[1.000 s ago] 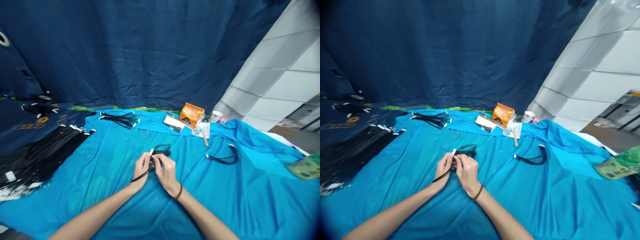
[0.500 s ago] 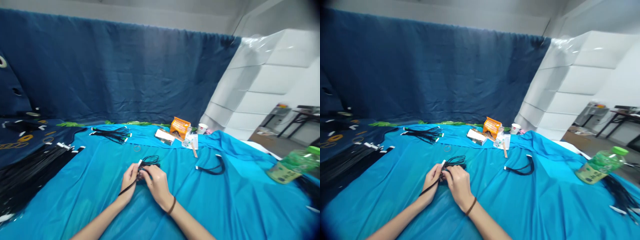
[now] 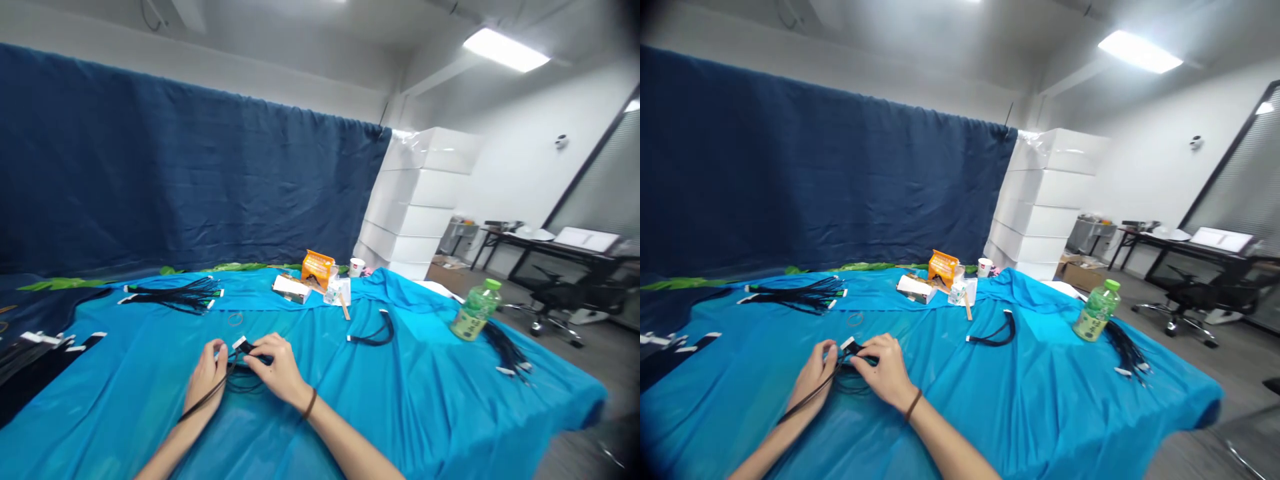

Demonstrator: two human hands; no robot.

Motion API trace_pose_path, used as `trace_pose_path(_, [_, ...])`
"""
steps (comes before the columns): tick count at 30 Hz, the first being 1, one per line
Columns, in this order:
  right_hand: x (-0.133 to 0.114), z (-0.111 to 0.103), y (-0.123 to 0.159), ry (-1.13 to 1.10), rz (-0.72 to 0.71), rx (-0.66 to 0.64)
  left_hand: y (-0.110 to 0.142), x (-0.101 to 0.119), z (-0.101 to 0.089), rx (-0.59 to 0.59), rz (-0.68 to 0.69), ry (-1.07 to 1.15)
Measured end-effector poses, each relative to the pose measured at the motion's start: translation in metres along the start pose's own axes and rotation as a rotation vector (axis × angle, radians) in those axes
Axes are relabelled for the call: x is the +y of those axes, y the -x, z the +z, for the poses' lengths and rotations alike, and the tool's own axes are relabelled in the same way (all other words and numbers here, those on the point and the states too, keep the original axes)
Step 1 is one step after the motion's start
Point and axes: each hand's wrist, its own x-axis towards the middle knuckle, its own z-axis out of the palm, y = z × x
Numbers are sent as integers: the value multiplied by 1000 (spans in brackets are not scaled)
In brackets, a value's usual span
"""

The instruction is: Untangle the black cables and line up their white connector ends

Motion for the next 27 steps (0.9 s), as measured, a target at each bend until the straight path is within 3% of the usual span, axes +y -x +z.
trace_pose_path(3, [-8, -9, -6, -128, 47, -44, -6, -8, 2, 152, 254, -243])
trace_pose_path(5, [-15, -17, -7, -151, 51, -59, -4, -8, 4, 174, 466, -255])
trace_pose_path(8, [-30, -41, -1, -163, 44, -81, 9, 0, 3, 36, 815, -214])
trace_pose_path(10, [-39, -65, 8, -116, 41, -69, 22, 9, 0, -85, 1128, -199])
trace_pose_path(13, [-46, -116, 22, 26, 77, 70, 37, 19, -3, -141, 1370, -98])
trace_pose_path(15, [-46, -156, 29, 153, 74, 212, 42, 21, -3, -153, 1405, -56])
trace_pose_path(18, [-40, -213, 31, 389, 29, 477, 42, 19, 0, -139, 1324, -39])
trace_pose_path(19, [-35, -229, 31, 492, 4, 573, 41, 18, 1, -132, 1287, -38])
trace_pose_path(21, [-21, -251, 29, 651, -52, 646, 39, 15, 3, -131, 1216, -43])
trace_pose_path(22, [-11, -257, 28, 715, -69, 661, 38, 15, 4, -134, 1182, -48])
trace_pose_path(24, [13, -257, 29, 784, -42, 546, 37, 13, 6, -140, 1128, -55])
trace_pose_path(27, [50, -236, 40, 777, 12, 319, 37, 12, 9, -185, 1053, -70])
